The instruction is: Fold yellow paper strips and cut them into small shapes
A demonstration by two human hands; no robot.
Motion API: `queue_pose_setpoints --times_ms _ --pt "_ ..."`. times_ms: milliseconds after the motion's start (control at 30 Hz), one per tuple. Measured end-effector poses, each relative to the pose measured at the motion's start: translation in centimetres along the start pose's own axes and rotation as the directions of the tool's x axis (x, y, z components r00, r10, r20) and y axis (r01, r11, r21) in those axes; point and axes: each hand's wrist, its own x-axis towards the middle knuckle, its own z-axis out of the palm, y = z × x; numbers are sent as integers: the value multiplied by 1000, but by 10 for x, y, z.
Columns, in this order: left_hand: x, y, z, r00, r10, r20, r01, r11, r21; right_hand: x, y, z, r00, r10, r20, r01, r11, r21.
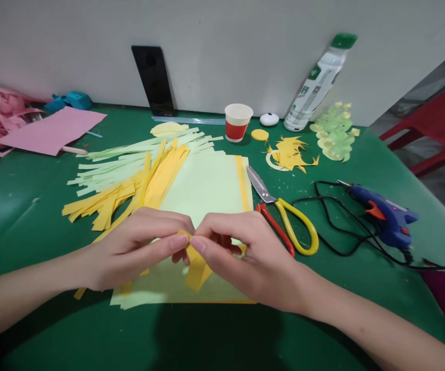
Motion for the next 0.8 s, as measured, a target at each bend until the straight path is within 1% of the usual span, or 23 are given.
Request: queue_pose_setpoints --times_ms 233,333,533,633,800 --pt "-1 3 0 999 -17 -29 16 999 -40 1 -3 -1 999 -23 -31 21 998 -62" --pt "-1 4 0 999 -19 -36 17 999 -49 1 -3 -1 999 -13 -40 9 997 -83" --pt "0 2 0 999 -19 -48 18 1000 -18 0 -8 -2 995 20 -95 -28 997 -77" --pt "0 2 1 999 -10 -47 10 1000 -4 2 -10 -3 995 22 -97 -32 994 -103" --pt "0 4 2 995 -90 -41 92 994 53 3 -8 -2 991 22 -130 -40 990 -138"
